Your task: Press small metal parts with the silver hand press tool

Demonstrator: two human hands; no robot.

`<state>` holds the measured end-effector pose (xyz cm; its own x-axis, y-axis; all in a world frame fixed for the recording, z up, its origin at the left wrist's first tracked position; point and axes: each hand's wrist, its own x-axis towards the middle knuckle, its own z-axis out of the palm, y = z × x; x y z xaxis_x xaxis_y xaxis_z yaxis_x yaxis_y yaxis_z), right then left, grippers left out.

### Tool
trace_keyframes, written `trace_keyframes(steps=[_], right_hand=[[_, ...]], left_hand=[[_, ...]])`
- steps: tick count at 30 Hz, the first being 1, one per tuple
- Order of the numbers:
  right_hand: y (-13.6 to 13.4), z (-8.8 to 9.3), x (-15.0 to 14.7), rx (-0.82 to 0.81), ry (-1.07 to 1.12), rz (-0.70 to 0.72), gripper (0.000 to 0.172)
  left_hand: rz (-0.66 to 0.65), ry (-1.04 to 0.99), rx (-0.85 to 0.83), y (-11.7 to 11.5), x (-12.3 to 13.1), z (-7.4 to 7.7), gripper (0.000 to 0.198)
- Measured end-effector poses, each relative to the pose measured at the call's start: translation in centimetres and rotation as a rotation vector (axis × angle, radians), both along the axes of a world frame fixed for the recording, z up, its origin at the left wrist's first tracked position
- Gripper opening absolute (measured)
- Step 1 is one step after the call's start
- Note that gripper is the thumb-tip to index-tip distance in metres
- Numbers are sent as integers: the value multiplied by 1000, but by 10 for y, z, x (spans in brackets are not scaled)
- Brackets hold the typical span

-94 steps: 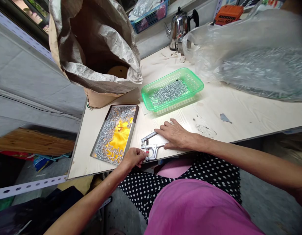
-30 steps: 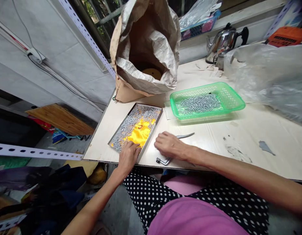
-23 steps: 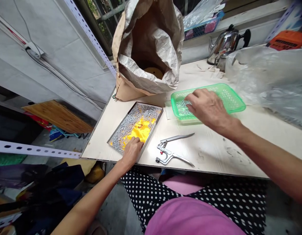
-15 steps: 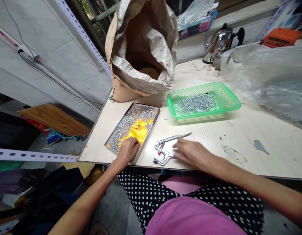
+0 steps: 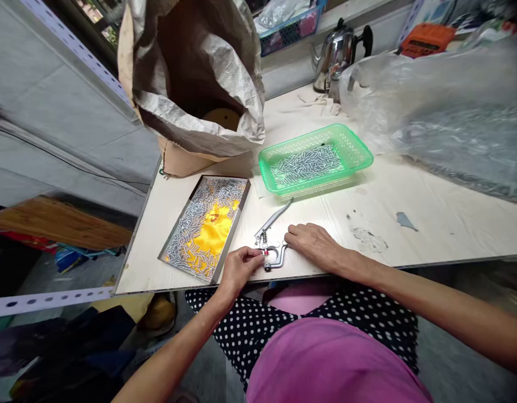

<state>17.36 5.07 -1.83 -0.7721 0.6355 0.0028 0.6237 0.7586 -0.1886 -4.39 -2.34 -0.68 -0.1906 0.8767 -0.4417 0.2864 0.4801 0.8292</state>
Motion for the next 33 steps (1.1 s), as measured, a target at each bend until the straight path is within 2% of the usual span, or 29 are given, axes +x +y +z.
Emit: trace_keyframes(steps=[3, 7, 15, 22, 23, 24, 27, 29, 33], right_hand=[[-2, -2, 0, 11, 13, -11, 13], [-3, -7, 0, 28, 45, -16, 13], [-4, -11, 1, 40, 109, -27, 16], [-3, -5, 4, -3, 120, -38, 7], [-1, -2, 6, -12, 124, -37, 10], [2, 1, 7, -17, 127, -33, 22], [17, 8, 12, -6, 115, 3, 73], [29, 8, 13, -1, 73, 47, 94], [50, 5, 11, -6, -18, 140, 96]], left_hand=[[-25, -15, 38, 4, 9, -6, 30], [-10, -38, 46, 7, 13, -6, 30], [-38, 28, -52, 10, 11, 0, 34], [-103, -32, -151, 18, 11, 8, 38], [-110, -30, -152, 17, 11, 9, 38], [-114, -29, -151, 17, 12, 9, 38], [-112, -42, -159, 14, 13, 9, 39], [-106, -56, -177, 12, 14, 9, 40], [-100, -55, -174, 10, 14, 7, 40]])
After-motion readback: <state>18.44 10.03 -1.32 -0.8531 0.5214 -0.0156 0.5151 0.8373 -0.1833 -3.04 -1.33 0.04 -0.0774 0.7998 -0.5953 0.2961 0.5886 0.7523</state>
